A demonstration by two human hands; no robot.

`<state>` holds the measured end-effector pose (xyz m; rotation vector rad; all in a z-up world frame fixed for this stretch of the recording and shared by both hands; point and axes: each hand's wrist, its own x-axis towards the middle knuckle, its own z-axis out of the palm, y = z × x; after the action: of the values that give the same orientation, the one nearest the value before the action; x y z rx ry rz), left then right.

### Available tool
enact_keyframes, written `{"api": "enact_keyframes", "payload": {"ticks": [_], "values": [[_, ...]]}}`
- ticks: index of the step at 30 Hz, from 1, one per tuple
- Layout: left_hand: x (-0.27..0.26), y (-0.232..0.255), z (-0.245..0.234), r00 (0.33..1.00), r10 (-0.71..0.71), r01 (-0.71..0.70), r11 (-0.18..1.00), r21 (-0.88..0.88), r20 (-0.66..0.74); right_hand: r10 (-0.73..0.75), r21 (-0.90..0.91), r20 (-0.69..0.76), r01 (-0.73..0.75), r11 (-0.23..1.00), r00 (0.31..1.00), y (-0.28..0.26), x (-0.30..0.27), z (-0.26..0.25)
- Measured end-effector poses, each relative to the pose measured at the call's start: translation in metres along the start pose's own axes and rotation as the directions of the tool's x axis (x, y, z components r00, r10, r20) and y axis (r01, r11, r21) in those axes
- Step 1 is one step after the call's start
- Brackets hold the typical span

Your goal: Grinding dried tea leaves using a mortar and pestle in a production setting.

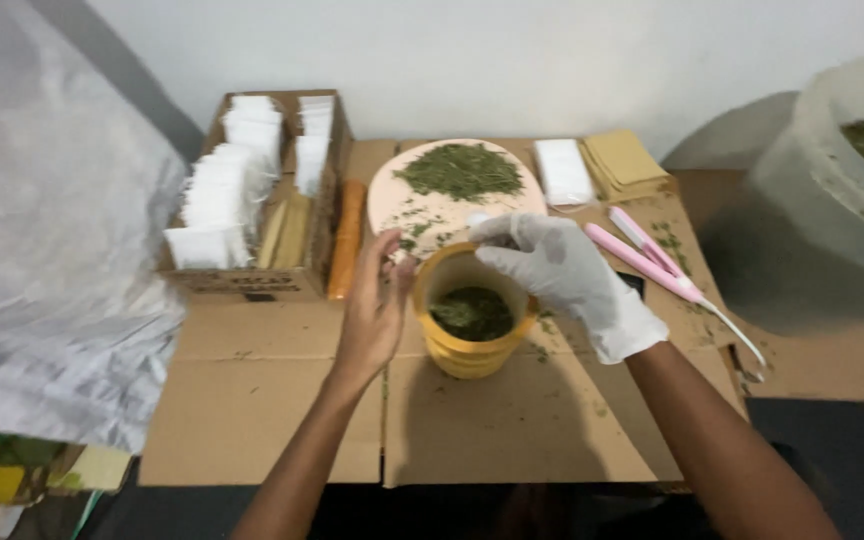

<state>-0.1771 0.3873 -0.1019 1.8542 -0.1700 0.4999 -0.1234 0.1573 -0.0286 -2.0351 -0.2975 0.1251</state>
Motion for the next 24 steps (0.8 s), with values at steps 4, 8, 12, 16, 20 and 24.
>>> {"api": "enact_keyframes", "payload": {"ticks": [4, 8, 12, 16, 20, 24], "values": [[-0.003, -0.041, -0.014, 0.988, 0.106, -0.079, 0.973, 0.219, -0.113, -0.146, -0.123, 0.101, 0.158, 0.980, 0.984, -0.016, 0.029, 0.045], [-0.018, -0.043, -0.043, 0.993, 0.019, 0.030, 0.916, 0.401, -0.117, -0.504, -0.346, 0.003, 0.474, 0.810, 0.864, -0.015, 0.076, 0.113], [-0.022, -0.073, -0.068, 0.981, 0.135, -0.041, 0.852, 0.522, -0.142, -0.379, -0.331, -0.004, 0.356, 0.874, 0.926, -0.039, 0.090, 0.177], [-0.003, -0.067, -0.097, 0.932, 0.335, -0.160, 0.722, 0.673, -0.138, -0.302, -0.339, 0.030, 0.293, 0.894, 0.953, -0.037, 0.088, 0.218], [0.001, -0.087, -0.107, 0.946, 0.324, -0.222, 0.699, 0.680, -0.024, -0.123, -0.320, 0.036, 0.128, 0.939, 0.992, -0.025, 0.089, 0.234], [0.006, -0.104, -0.106, 0.939, 0.343, -0.226, 0.668, 0.710, -0.024, -0.001, -0.308, 0.014, 0.006, 0.951, 1.000, -0.013, 0.091, 0.230]]}}
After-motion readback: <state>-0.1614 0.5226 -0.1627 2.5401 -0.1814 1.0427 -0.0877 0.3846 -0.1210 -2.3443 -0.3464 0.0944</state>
